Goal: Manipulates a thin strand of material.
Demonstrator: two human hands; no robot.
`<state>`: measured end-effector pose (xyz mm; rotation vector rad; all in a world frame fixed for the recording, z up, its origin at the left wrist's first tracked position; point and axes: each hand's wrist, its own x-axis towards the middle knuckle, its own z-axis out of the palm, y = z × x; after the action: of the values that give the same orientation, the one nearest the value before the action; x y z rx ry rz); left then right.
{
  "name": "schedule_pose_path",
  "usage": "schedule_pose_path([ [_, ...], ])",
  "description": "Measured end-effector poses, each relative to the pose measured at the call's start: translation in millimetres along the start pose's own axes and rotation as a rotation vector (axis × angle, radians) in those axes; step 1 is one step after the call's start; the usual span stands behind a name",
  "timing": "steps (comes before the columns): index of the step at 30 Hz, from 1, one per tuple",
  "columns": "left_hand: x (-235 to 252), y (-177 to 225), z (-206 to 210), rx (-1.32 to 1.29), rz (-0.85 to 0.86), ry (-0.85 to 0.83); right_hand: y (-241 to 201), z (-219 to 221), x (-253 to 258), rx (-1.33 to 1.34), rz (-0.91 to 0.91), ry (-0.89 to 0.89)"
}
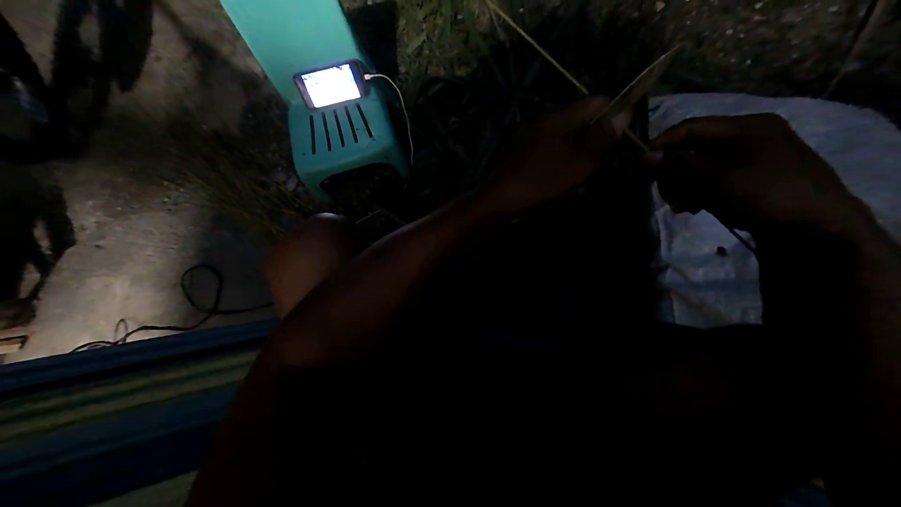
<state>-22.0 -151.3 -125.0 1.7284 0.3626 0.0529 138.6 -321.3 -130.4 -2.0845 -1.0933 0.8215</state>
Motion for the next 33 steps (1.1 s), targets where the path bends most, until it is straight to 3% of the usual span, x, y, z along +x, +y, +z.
schedule_pose_path([
  [15, 7, 23, 41, 0.261, 0.08, -0.079, 36, -7, -37, 0.031, 0.029, -0.029],
  [20, 8, 27, 49, 0.3, 0.168, -0.16, 43, -9, -39, -0.057, -0.039, 0.065],
  [24, 3, 31, 56, 0.419, 0.142, -0.202, 41, -7, -40, 0.066, -0.044, 0.154],
  [30, 4, 23, 48, 0.219, 0.031, -0.05, 28, -4, -36, 0.297, -0.042, 0.168],
  [33, 9, 12, 37, 0.118, 0.0, -0.062, 14, 3, -31, 0.39, -0.017, 0.15],
])
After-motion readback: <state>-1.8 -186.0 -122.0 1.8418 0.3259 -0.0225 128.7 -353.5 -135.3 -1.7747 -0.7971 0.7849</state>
